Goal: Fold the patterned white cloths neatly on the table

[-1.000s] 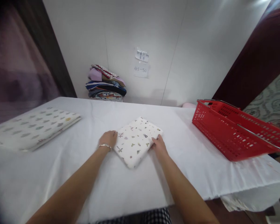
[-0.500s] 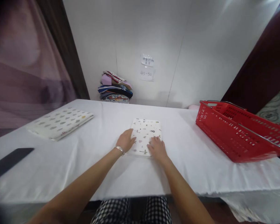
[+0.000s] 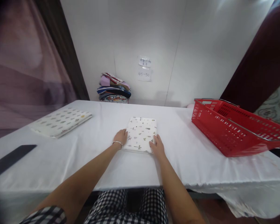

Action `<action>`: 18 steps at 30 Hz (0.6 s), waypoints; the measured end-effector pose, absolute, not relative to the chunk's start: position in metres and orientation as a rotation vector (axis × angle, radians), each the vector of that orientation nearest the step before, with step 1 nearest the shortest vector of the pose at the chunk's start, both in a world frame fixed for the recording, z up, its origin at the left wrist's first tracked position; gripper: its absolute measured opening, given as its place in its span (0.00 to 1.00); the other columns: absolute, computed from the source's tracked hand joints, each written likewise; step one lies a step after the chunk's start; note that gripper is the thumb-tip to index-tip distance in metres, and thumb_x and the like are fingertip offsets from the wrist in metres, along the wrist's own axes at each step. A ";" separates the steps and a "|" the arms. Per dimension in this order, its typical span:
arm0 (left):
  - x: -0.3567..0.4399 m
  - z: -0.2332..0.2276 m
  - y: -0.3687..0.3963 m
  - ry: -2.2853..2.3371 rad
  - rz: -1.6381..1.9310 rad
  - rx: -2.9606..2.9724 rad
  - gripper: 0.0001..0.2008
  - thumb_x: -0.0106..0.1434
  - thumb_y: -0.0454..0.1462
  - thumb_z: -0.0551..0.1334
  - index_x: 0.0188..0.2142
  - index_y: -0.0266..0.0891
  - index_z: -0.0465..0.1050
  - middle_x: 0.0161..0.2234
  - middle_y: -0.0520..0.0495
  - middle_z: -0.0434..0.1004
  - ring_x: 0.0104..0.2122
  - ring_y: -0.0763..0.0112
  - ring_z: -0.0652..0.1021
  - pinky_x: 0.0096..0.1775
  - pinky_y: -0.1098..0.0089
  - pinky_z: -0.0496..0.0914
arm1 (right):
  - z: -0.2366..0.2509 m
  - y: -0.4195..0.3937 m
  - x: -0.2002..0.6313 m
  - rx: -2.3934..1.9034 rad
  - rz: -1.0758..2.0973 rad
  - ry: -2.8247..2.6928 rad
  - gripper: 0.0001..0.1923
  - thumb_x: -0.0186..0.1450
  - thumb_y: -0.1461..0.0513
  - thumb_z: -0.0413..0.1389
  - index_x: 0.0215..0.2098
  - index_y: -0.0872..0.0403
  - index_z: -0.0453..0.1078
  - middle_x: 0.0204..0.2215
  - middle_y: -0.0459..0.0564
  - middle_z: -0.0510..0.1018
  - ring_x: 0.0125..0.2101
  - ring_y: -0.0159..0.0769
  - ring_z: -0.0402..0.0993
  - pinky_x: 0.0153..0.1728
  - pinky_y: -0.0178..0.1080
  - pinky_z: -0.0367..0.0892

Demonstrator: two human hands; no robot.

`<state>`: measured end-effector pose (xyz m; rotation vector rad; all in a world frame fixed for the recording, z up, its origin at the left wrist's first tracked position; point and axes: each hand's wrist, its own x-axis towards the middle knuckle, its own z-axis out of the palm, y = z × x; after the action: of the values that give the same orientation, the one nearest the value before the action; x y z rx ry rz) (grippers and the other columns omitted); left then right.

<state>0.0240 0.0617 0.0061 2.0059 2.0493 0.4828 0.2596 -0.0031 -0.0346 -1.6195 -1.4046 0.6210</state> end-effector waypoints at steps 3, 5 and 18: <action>0.025 0.006 0.063 2.104 0.476 1.936 0.20 0.65 0.41 0.45 0.49 0.36 0.65 0.50 0.40 0.69 0.48 0.65 0.71 0.47 0.68 0.64 | -0.038 0.003 0.266 -1.585 0.650 -1.355 0.30 0.54 0.54 0.55 0.54 0.54 0.63 0.60 0.52 0.54 0.58 0.41 0.54 0.56 0.44 0.54; 0.027 0.007 0.064 2.133 0.460 1.891 0.19 0.64 0.41 0.45 0.48 0.36 0.66 0.49 0.39 0.70 0.46 0.64 0.72 0.46 0.67 0.65 | -0.042 0.006 0.269 -1.563 0.672 -1.362 0.29 0.54 0.55 0.54 0.54 0.54 0.64 0.60 0.51 0.56 0.57 0.40 0.56 0.55 0.42 0.56; 0.027 0.020 0.070 2.087 0.319 1.735 0.24 0.61 0.49 0.49 0.47 0.33 0.67 0.48 0.36 0.71 0.46 0.59 0.73 0.42 0.67 0.66 | -0.041 0.008 0.274 -1.394 0.871 -1.075 0.34 0.49 0.55 0.60 0.53 0.55 0.64 0.48 0.53 0.73 0.47 0.43 0.69 0.47 0.43 0.67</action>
<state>0.0269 0.0700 0.0202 1.7353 2.0870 0.3195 0.2736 0.0084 -0.0406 -1.3940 -1.0748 0.8709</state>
